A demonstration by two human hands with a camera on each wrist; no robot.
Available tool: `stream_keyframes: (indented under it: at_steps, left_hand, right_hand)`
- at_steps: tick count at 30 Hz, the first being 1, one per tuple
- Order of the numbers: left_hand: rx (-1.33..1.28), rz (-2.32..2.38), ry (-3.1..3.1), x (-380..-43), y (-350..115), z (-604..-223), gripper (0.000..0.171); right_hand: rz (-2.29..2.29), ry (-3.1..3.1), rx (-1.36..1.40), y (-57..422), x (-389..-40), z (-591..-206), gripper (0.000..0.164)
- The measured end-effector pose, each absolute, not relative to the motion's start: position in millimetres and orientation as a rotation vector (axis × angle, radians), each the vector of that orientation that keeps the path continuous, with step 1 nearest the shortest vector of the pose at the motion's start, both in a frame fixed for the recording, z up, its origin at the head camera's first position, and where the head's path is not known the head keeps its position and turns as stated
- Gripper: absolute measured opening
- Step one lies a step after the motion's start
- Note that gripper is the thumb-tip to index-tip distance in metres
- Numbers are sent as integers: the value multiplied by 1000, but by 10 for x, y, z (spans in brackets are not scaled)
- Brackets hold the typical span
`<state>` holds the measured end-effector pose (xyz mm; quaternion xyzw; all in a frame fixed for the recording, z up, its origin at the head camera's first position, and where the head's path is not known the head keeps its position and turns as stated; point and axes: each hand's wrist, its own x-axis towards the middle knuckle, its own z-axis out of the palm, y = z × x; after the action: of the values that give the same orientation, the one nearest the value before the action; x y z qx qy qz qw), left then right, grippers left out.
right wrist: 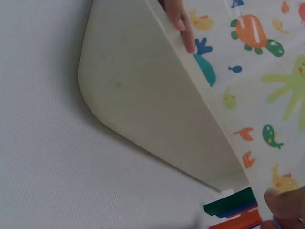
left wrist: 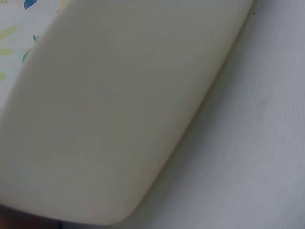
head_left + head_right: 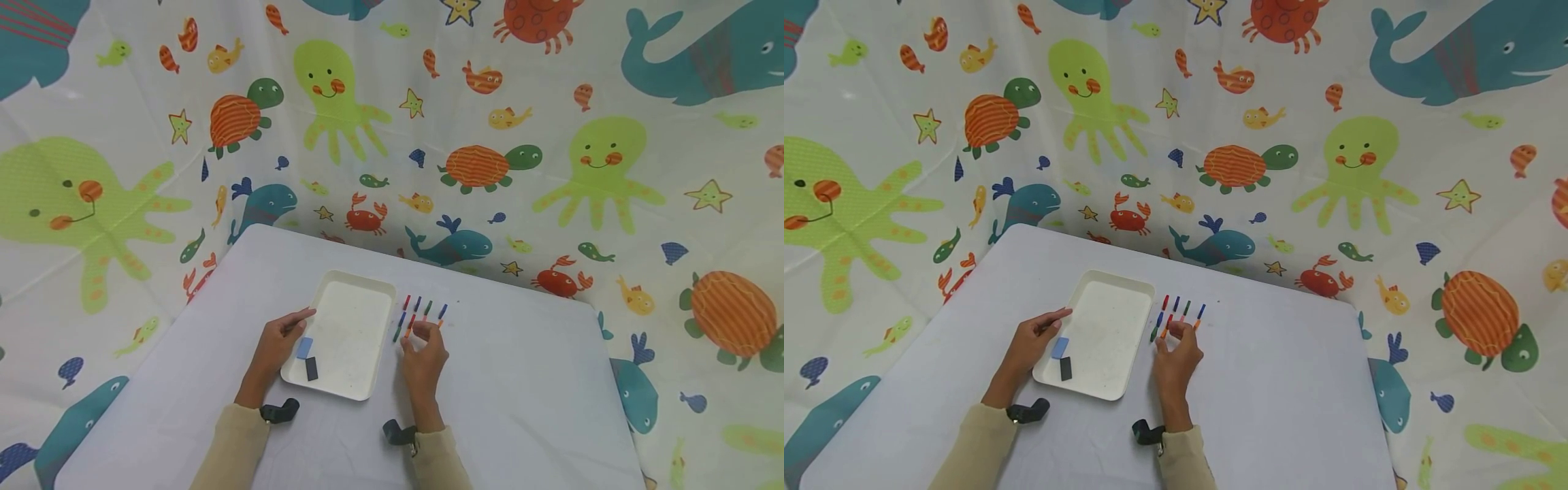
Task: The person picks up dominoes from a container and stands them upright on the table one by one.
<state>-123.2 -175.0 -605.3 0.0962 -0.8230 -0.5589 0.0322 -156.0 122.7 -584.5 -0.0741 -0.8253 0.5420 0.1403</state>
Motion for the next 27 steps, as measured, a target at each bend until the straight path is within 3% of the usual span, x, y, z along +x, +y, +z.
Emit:
stream_keyframes:
  at_steps: [27]
  left_hand:
    - [292, -1762, -2504, -1232, -1739, -6069, 36]
  right_hand:
    - [1622, -2349, -135, 969, -1351, -5532, 43]
